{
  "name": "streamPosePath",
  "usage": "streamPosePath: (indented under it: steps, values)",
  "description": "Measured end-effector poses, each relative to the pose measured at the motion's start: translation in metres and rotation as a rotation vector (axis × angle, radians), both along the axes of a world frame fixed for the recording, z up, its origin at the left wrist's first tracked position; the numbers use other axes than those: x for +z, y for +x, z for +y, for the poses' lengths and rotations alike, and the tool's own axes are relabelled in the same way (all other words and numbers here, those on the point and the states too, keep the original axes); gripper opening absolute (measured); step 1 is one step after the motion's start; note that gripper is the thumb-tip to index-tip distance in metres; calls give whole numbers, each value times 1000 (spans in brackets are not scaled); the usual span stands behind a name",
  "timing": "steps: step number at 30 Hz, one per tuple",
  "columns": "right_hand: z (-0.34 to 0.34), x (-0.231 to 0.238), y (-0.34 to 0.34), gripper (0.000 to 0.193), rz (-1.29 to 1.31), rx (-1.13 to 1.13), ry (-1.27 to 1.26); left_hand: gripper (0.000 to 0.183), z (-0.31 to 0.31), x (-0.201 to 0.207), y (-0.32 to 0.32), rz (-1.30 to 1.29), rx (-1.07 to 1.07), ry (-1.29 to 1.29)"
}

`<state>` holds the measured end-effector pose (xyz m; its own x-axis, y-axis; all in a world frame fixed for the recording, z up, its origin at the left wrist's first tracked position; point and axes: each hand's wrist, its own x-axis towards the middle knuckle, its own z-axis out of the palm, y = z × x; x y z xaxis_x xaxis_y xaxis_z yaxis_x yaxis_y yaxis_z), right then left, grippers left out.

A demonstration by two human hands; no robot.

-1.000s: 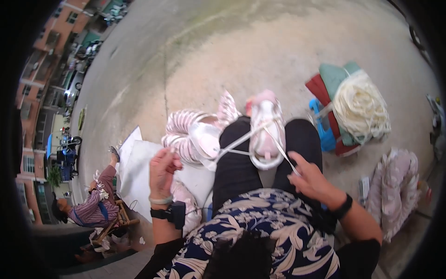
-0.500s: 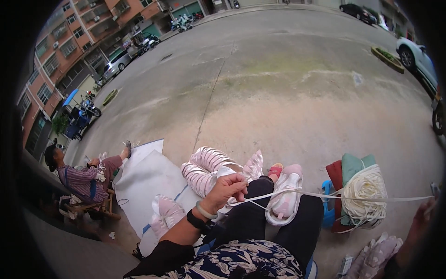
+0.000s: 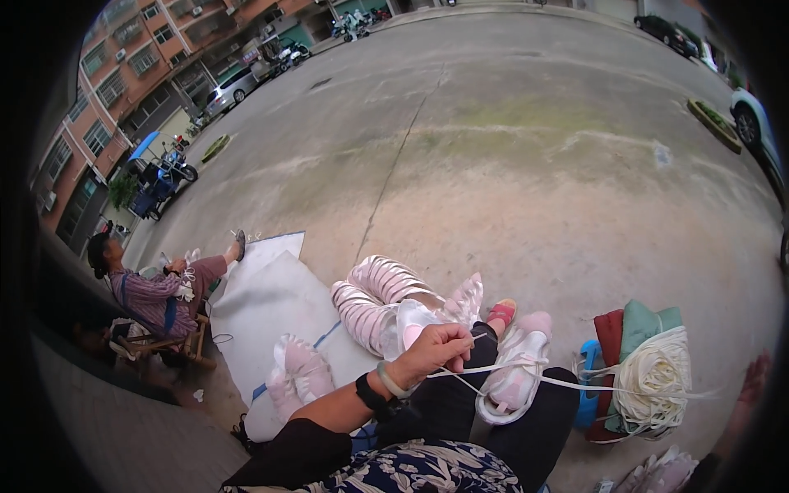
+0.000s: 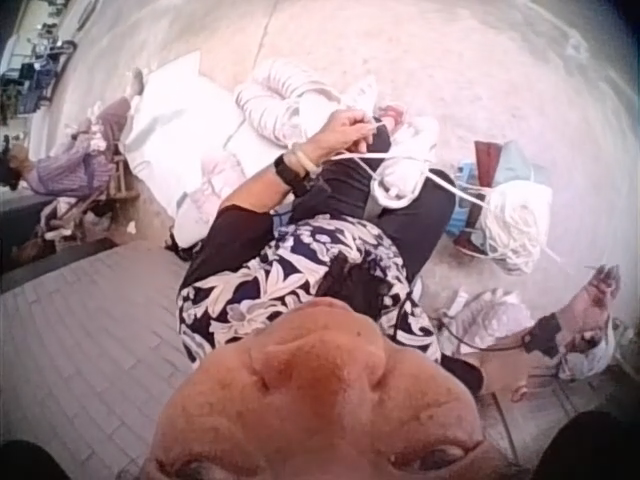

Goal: The recorder is lacing a pair of pink and white sneakers, pulling a long cord through the eyelets and securing it.

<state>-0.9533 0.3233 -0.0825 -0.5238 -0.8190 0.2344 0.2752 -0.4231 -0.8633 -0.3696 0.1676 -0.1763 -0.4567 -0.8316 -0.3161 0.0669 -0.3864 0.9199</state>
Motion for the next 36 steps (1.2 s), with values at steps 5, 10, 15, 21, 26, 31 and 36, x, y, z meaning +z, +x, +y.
streamPosePath:
  steps: [5, 10, 15, 21, 26, 31, 36]
  values:
    - [-72, -44, 207, 27, 81, 119, 414, 14, -1, 9, -27, 60, -50, -54]
    - [-105, -80, 335, 23, 8, 720, 455, 15, 7, 7, -32, 119, -13, -92]
    - [-102, -87, 356, 30, -199, 825, 466, 17, 20, 1, -41, 96, -23, -50]
    - [-87, -91, 357, 24, -71, 662, 493, 16, 27, -1, -45, 103, -31, -61]
    - [-88, -105, 358, 23, 144, 552, 464, 17, 28, 0, -56, 115, -69, -56]
    - [-90, -99, 363, 25, 340, 483, 391, 19, 27, -5, -65, 149, -79, -34]
    - [-91, -108, 364, 24, 318, 464, 391, 21, 26, -8, -69, 146, -68, 1]
